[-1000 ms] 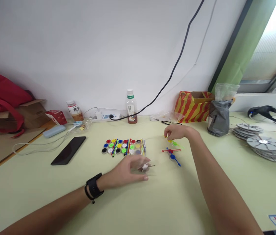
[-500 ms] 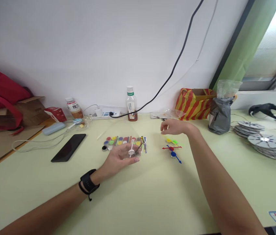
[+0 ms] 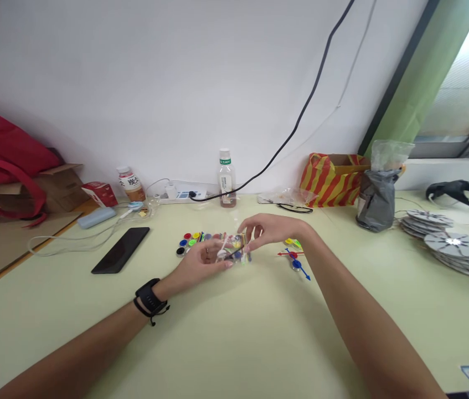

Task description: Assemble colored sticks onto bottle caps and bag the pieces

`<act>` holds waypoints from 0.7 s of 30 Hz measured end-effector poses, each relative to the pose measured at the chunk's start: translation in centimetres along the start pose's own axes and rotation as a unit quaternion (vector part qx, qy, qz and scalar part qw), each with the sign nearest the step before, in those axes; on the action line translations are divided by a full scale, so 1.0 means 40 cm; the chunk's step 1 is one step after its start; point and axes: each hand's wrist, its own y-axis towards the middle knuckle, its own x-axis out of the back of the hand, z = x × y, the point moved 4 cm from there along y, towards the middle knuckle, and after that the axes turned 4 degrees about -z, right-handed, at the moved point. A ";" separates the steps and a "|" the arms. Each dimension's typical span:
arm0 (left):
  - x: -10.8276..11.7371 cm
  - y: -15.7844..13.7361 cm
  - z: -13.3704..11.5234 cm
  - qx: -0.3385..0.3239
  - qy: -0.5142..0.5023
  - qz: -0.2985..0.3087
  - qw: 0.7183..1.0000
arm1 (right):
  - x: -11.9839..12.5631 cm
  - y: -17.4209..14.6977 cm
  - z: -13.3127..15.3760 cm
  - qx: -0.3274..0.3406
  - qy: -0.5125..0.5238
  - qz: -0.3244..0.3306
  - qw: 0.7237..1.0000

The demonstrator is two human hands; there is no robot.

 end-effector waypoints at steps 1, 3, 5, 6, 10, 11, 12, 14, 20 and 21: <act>-0.004 -0.003 0.001 -0.001 0.007 0.014 1.000 | 0.011 -0.006 0.008 0.001 0.020 -0.025 0.999; -0.011 -0.010 0.003 -0.004 0.021 0.021 1.000 | 0.028 -0.016 0.027 0.011 0.064 -0.069 0.995; -0.014 -0.016 0.004 -0.008 0.033 0.015 0.999 | 0.038 -0.023 0.049 0.027 0.085 -0.100 0.991; -0.015 -0.018 0.004 -0.009 0.040 0.013 0.999 | 0.040 -0.025 0.060 0.036 0.082 -0.110 0.990; -0.009 -0.021 -0.003 -0.016 0.086 0.001 0.996 | 0.051 -0.039 0.106 0.082 0.067 -0.178 0.978; -0.005 -0.021 -0.007 -0.021 0.097 -0.008 0.995 | 0.051 -0.042 0.117 0.093 0.063 -0.181 0.977; -0.002 -0.021 -0.012 -0.029 0.103 -0.017 0.994 | 0.048 -0.044 0.127 0.102 0.057 -0.174 0.978; 0.003 -0.020 -0.025 -0.049 0.102 -0.031 0.993 | 0.043 -0.047 0.144 0.113 0.042 -0.151 0.981; 0.000 -0.022 -0.033 -0.075 0.067 -0.020 0.995 | 0.033 -0.048 0.178 0.140 0.029 -0.138 0.980; -0.003 -0.022 -0.029 -0.073 0.055 -0.007 0.996 | 0.032 -0.049 0.183 0.146 0.041 -0.144 0.978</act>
